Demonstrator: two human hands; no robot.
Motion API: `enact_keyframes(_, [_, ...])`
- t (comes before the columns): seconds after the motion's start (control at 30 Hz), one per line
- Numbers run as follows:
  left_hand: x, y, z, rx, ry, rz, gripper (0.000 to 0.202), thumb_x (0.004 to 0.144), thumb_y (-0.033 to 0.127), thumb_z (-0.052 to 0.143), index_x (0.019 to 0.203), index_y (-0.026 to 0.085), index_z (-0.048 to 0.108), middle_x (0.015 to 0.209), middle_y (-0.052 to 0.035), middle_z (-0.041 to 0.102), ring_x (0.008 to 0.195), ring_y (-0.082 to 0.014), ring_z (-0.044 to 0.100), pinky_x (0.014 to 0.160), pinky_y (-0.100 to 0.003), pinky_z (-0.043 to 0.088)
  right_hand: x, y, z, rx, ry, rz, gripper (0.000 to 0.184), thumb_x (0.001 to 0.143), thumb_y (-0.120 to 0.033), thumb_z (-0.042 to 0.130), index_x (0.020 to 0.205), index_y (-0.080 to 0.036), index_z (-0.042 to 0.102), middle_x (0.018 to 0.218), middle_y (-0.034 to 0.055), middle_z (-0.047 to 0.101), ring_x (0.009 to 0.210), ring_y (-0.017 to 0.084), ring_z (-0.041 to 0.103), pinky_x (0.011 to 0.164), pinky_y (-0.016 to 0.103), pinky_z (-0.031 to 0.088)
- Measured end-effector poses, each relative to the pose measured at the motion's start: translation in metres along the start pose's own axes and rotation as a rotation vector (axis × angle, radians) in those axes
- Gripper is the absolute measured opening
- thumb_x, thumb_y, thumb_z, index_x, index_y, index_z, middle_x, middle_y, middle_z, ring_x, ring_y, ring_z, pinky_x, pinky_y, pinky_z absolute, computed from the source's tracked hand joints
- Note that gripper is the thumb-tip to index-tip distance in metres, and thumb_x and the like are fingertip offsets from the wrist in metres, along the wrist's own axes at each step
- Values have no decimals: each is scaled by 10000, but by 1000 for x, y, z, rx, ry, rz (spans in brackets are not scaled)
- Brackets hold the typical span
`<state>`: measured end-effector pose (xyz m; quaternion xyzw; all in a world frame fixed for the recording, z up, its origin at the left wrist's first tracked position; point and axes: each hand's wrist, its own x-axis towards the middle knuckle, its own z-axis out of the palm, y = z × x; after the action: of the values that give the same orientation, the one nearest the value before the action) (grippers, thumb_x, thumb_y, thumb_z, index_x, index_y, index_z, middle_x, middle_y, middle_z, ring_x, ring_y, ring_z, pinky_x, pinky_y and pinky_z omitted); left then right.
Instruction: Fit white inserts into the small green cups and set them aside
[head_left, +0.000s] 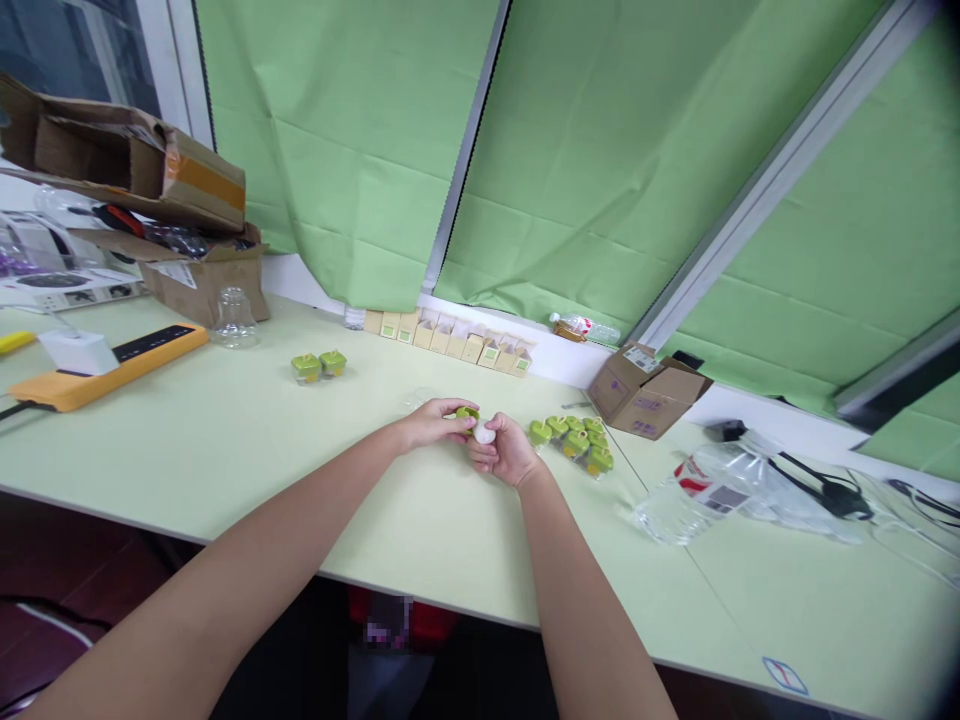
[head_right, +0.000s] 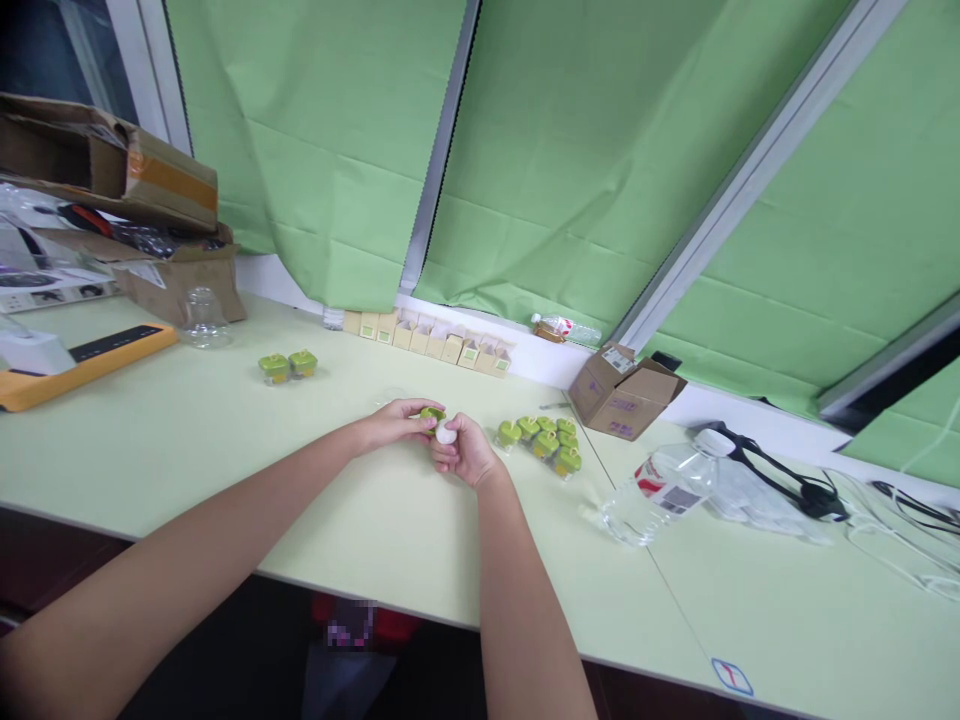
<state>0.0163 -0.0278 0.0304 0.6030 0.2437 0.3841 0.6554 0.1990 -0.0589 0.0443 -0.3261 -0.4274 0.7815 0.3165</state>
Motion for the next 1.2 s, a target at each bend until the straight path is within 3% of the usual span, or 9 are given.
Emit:
enact_keyframes(0.17, [-1,1,1,-73,10,-20,515,684,407,801,1123,173,667,1071,-74,622,923,-193,653,945,-436,501,0,0,0,2,14,-5,141,669,-351,445,639,-215,424,440,-56,315,412,99,178,440,250,294])
enact_keyframes(0.27, [-2,3,1,-118,6,-11,507,686,391,804,1111,157,660,1019,-64,631,914,-185,655,961,-430,490,1,2,0,-9,67,-24,144,657,-347,446,624,-207,442,465,-24,397,413,114,304,449,264,335])
enact_keyframes(0.5, [3,3,0,-155,113,11,503,692,388,802,1108,152,645,1038,-85,652,866,-170,649,893,-391,497,4,3,2,-62,215,-106,332,608,-257,525,925,-177,585,744,38,651,520,131,535,464,230,384])
enact_keyframes(0.6, [6,0,1,-116,177,1,511,715,475,758,1099,160,633,995,-77,653,820,-161,645,787,-333,496,8,3,1,-72,411,-224,454,558,-145,564,1007,-205,595,810,6,636,562,108,547,485,208,398])
enact_keyframes(0.7, [9,-5,1,-39,221,-37,500,732,546,711,1037,157,634,942,-70,642,767,-143,631,702,-287,474,13,4,-5,-116,664,-315,400,563,-134,582,955,-212,601,827,3,611,594,106,538,506,214,409])
enact_keyframes(0.8, [11,-11,1,20,228,-55,491,745,568,686,997,150,622,900,-67,636,710,-133,616,654,-273,459,18,6,-13,-376,899,-328,273,675,-283,578,937,-219,619,877,26,617,651,145,557,550,259,441])
enact_keyframes(0.9, [13,-16,-1,43,220,-49,483,769,577,654,972,143,602,835,-62,630,659,-129,599,613,-268,445,21,9,-19,-846,1015,-384,303,781,-314,489,1007,-201,655,996,76,625,864,205,605,785,337,490])
enact_keyframes(1.0, [15,-18,-3,94,220,-47,477,799,589,604,969,143,600,788,-47,607,641,-128,582,583,-260,429,21,14,-19,-1208,985,-400,384,813,-239,476,1158,-160,623,1137,137,594,1059,243,577,983,374,413])
enact_keyframes(1.2, [15,-19,-4,145,251,-60,462,810,602,571,923,156,620,707,1,522,555,-87,447,518,-234,348,21,17,-11,-1417,847,-404,384,843,-233,523,1210,-140,584,1157,148,623,1098,257,575,962,365,426])
